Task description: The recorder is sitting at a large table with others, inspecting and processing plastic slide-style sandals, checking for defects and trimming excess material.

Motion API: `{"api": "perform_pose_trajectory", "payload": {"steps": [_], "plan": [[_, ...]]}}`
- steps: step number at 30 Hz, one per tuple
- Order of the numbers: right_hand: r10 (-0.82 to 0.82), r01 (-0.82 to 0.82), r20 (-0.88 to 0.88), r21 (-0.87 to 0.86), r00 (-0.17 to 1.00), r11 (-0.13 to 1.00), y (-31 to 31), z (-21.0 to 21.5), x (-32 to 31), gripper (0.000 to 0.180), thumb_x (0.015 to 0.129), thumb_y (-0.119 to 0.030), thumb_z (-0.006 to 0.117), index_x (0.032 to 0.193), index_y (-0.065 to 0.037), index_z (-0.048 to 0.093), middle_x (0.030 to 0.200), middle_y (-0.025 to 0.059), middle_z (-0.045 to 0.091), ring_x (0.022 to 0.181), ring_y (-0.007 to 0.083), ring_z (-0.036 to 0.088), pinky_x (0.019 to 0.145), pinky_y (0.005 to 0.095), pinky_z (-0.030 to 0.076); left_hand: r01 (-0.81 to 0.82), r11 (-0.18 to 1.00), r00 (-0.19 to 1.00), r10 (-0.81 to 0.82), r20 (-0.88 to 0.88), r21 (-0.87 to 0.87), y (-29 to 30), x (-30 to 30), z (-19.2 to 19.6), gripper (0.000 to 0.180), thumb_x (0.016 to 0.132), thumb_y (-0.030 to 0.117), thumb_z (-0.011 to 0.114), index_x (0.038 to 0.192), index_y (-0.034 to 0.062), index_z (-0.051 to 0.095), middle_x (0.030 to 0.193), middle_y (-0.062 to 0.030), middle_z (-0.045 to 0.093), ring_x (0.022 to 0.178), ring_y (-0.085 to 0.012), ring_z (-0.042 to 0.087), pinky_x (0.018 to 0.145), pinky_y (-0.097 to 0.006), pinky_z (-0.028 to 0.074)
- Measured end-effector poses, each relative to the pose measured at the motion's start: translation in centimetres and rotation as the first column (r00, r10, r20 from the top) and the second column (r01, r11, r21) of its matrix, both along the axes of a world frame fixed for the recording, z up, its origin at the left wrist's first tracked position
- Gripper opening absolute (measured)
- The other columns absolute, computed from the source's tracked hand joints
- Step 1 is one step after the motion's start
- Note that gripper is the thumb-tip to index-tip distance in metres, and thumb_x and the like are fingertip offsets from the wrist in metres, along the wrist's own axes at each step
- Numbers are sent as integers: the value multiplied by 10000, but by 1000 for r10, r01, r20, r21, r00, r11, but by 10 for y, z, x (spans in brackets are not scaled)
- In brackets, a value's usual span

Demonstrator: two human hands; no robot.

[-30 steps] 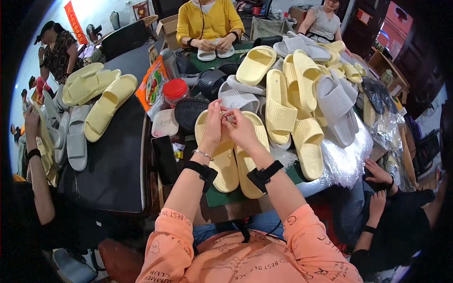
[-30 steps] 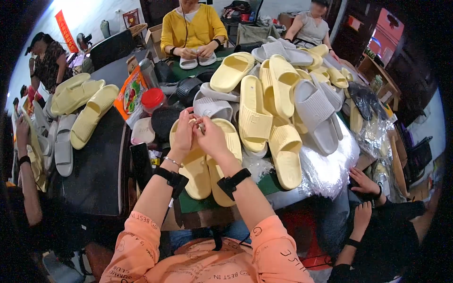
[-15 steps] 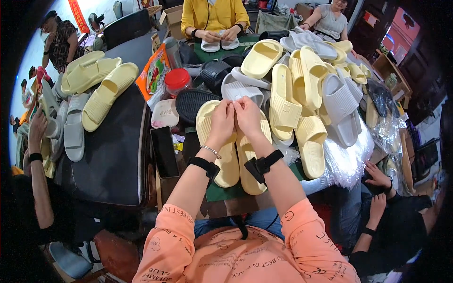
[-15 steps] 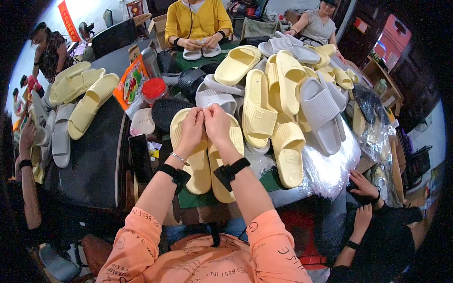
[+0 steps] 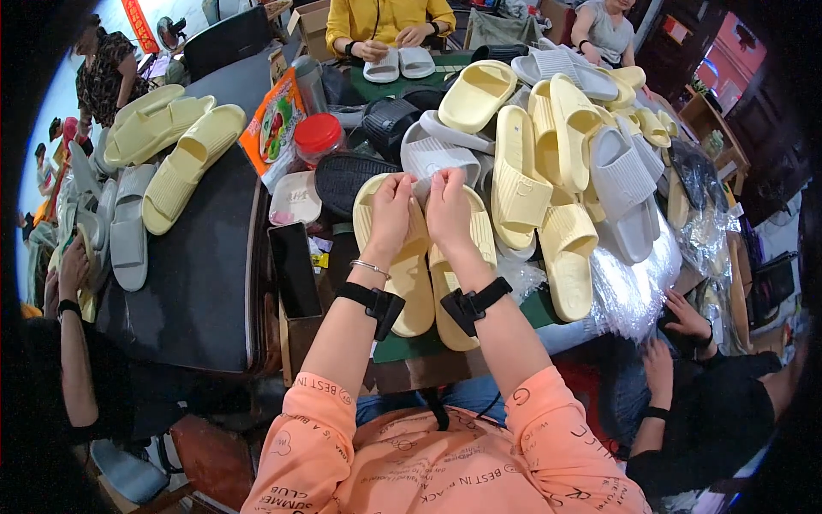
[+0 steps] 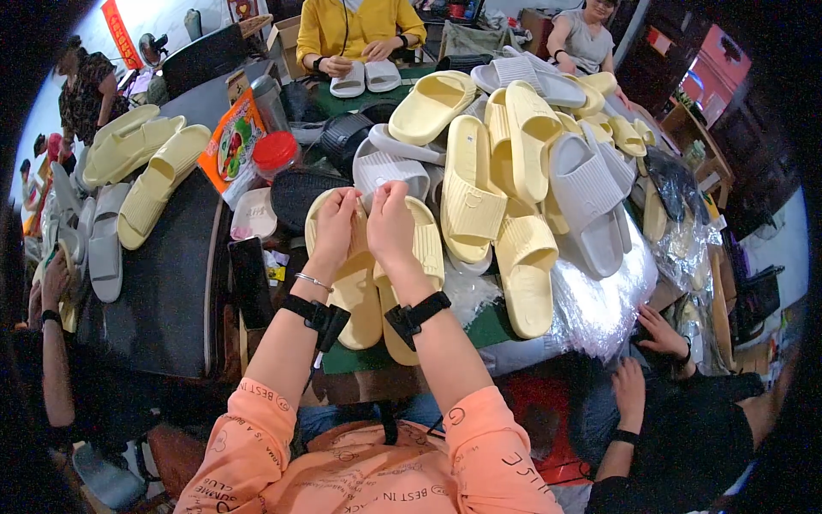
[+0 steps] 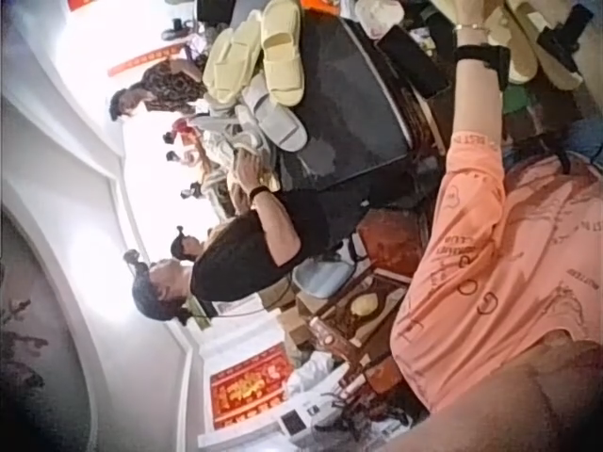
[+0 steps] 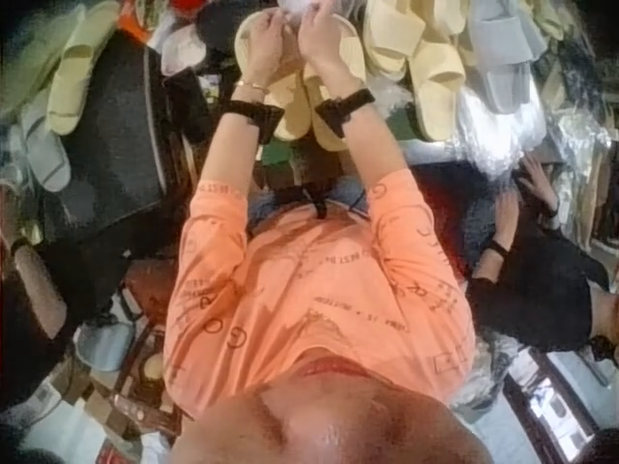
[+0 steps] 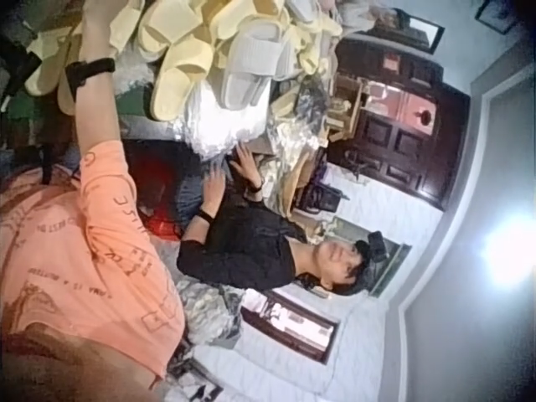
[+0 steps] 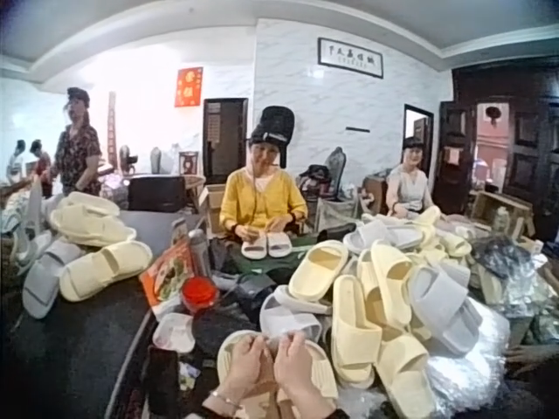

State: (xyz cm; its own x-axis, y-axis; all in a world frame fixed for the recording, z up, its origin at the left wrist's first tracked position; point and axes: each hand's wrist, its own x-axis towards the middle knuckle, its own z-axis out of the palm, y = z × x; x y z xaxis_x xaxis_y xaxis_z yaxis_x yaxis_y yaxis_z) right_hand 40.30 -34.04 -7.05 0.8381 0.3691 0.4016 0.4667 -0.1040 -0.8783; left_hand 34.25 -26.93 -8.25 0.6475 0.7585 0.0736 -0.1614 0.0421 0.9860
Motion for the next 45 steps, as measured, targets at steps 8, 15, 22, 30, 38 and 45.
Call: {"api": "perform_pose_trajectory", "payload": {"steps": [8,15,22,30,38,45], "plan": [[129,-127,14,-97,992,987,-3,-3,-6,154,876,-213,447,924,-67,455,789,151,592,725,358,571,602,430,422,-4,996,990,17,138,-92,2,0,-6,148,885,142,501,945,17,554,798,31,522,708,-37,460,661,-173,390],[130,-129,14,-58,991,990,-5,-1,-7,128,849,-179,493,873,-53,484,740,142,588,695,338,577,583,404,428,21,991,977,9,213,-135,3,-1,-10,124,862,101,530,940,7,554,835,-1,560,722,-57,504,669,-183,415],[134,-132,31,-58,991,990,-4,-6,-6,123,841,-171,502,855,-49,490,707,148,580,663,339,572,566,408,425,-65,992,976,87,200,-112,1,2,-12,114,870,105,514,916,13,561,783,17,547,697,-43,483,640,-172,394],[139,-136,51,-70,989,988,-3,-5,-4,118,834,-168,502,847,-51,491,697,143,581,656,339,572,562,415,424,-47,995,991,57,121,-83,4,-1,-10,158,898,164,477,921,40,573,682,74,436,595,-10,356,541,-159,315],[142,-140,10,-112,990,984,-5,-1,-6,127,832,-179,505,853,-53,505,713,145,592,666,331,579,570,405,433,-63,996,989,72,126,-69,4,0,-13,144,880,116,499,930,-6,558,866,-22,572,797,-72,502,737,-197,399],[159,-161,-31,-108,987,981,-5,0,-5,137,836,-188,499,846,-52,505,708,148,590,663,332,579,572,407,431,-58,997,984,67,166,-57,2,0,-12,134,864,103,532,935,-7,556,852,-22,574,767,-67,508,703,-193,407]]}}
